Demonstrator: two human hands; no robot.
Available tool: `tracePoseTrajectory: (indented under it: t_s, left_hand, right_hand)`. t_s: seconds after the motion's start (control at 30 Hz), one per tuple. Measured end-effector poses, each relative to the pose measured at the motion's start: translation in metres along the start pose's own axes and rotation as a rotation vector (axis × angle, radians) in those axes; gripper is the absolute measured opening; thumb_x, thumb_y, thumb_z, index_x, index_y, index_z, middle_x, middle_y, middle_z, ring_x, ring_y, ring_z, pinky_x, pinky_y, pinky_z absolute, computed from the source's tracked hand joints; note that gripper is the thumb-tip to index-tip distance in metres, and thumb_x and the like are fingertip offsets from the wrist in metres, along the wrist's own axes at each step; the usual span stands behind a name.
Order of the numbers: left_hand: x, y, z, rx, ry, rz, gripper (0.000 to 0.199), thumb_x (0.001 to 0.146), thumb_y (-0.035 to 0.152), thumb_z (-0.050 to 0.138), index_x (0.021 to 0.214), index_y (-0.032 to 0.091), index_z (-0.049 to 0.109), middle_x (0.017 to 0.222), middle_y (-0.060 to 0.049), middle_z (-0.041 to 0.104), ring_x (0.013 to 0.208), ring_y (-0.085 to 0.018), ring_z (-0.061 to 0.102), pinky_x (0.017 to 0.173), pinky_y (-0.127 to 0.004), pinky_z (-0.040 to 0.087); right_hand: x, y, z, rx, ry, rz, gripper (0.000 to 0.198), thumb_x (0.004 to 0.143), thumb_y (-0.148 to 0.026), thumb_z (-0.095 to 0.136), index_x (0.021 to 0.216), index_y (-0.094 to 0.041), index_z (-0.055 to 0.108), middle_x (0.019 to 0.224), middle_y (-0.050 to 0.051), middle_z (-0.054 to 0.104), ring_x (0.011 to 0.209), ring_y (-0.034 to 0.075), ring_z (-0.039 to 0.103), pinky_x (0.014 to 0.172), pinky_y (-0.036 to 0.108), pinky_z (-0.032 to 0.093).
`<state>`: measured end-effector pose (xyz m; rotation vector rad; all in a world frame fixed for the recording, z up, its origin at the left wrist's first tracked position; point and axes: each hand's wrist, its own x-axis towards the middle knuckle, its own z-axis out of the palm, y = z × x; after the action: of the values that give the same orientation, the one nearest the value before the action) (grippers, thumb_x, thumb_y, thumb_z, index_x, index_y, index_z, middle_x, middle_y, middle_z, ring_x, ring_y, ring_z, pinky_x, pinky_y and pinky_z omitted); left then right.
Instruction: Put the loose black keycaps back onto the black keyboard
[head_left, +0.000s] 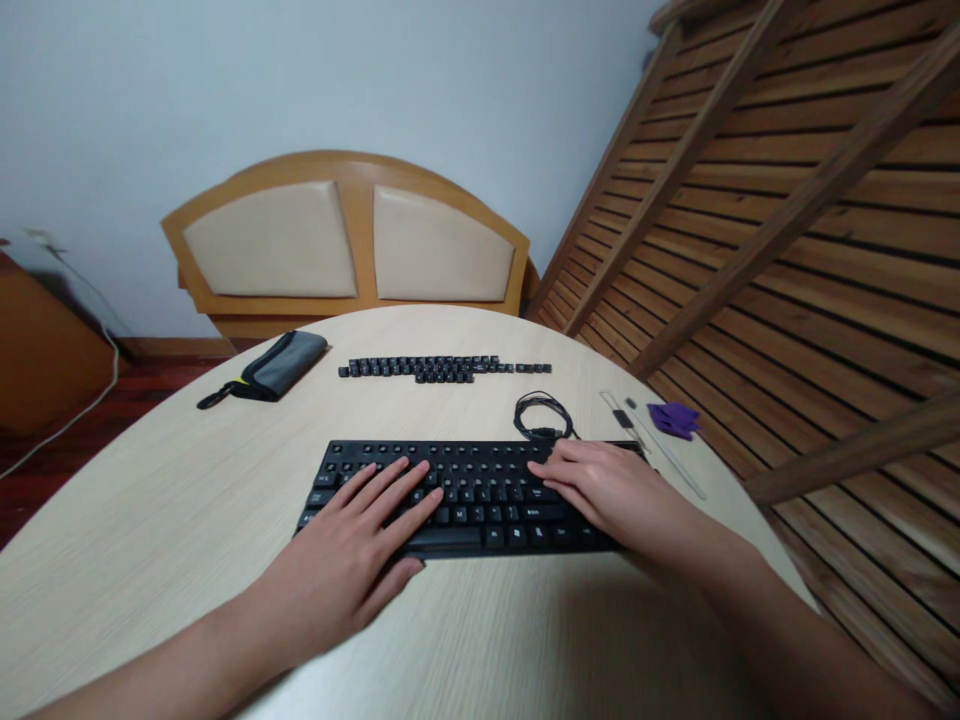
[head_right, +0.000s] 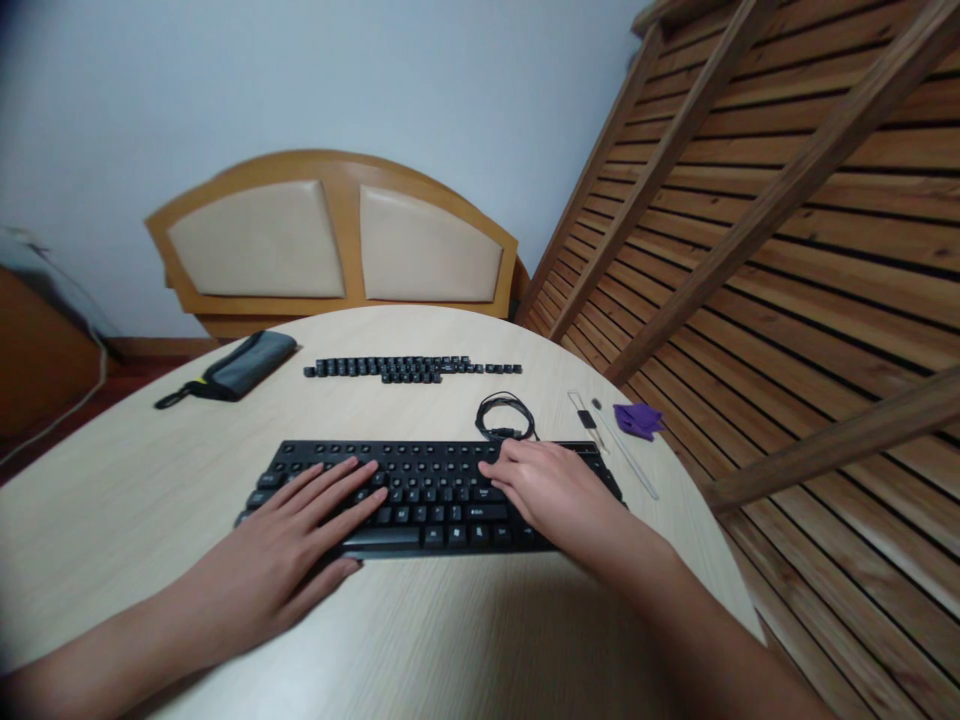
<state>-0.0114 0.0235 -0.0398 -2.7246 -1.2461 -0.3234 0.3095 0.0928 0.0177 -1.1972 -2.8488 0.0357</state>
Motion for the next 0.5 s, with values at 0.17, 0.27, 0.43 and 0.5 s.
tracePoseTrajectory:
  t_s: [0.17, 0.27, 0.43, 0.5]
  left_hand:
    - [-0.0001, 0.0004, 0.0, 0.019, -0.024, 0.002, 0.06, 0.102, 0.048, 0.046, 0.157, 0.029, 0.03, 0.163, -0.005, 0.025, 0.147, -0.033, 0.03, 0.117, -0.055, 0.032]
    - [-0.0003, 0.0008, -0.0003, 0.022, -0.028, 0.002, 0.061, 0.102, 0.048, 0.046, 0.157, 0.029, 0.029, 0.163, -0.006, 0.026, 0.147, -0.033, 0.03, 0.117, -0.056, 0.032]
    - [0.0002, 0.0005, -0.0006, 0.011, -0.021, -0.004, 0.061, 0.102, 0.047, 0.046, 0.157, 0.03, 0.028, 0.163, -0.006, 0.027, 0.147, -0.033, 0.031, 0.116, -0.055, 0.033]
    - [0.0008, 0.0003, -0.0013, 0.004, -0.024, -0.005, 0.06, 0.102, 0.047, 0.046, 0.157, 0.03, 0.029, 0.162, -0.006, 0.028, 0.146, -0.033, 0.032, 0.116, -0.056, 0.033]
  right_hand:
    - [0.0003, -0.0051, 0.0018, -0.062, -0.003, 0.023, 0.03, 0.099, -0.015, 0.046, 0.113, -0.023, 0.072, 0.097, 0.009, 0.07, 0.085, 0.021, 0.067, 0.071, 0.031, 0.049]
    - [0.0017, -0.0057, 0.0019, -0.055, -0.001, 0.019, 0.033, 0.1, -0.015, 0.043, 0.112, -0.024, 0.072, 0.097, 0.008, 0.071, 0.085, 0.021, 0.067, 0.071, 0.031, 0.049]
    - [0.0031, -0.0044, 0.0039, -0.018, -0.036, 0.042, 0.033, 0.1, -0.017, 0.043, 0.109, -0.022, 0.075, 0.094, 0.009, 0.073, 0.088, 0.025, 0.069, 0.075, 0.036, 0.052]
    - [0.0028, -0.0034, 0.005, -0.035, -0.035, 0.045, 0.033, 0.101, -0.02, 0.043, 0.107, -0.022, 0.075, 0.092, 0.009, 0.072, 0.086, 0.024, 0.068, 0.072, 0.036, 0.052]
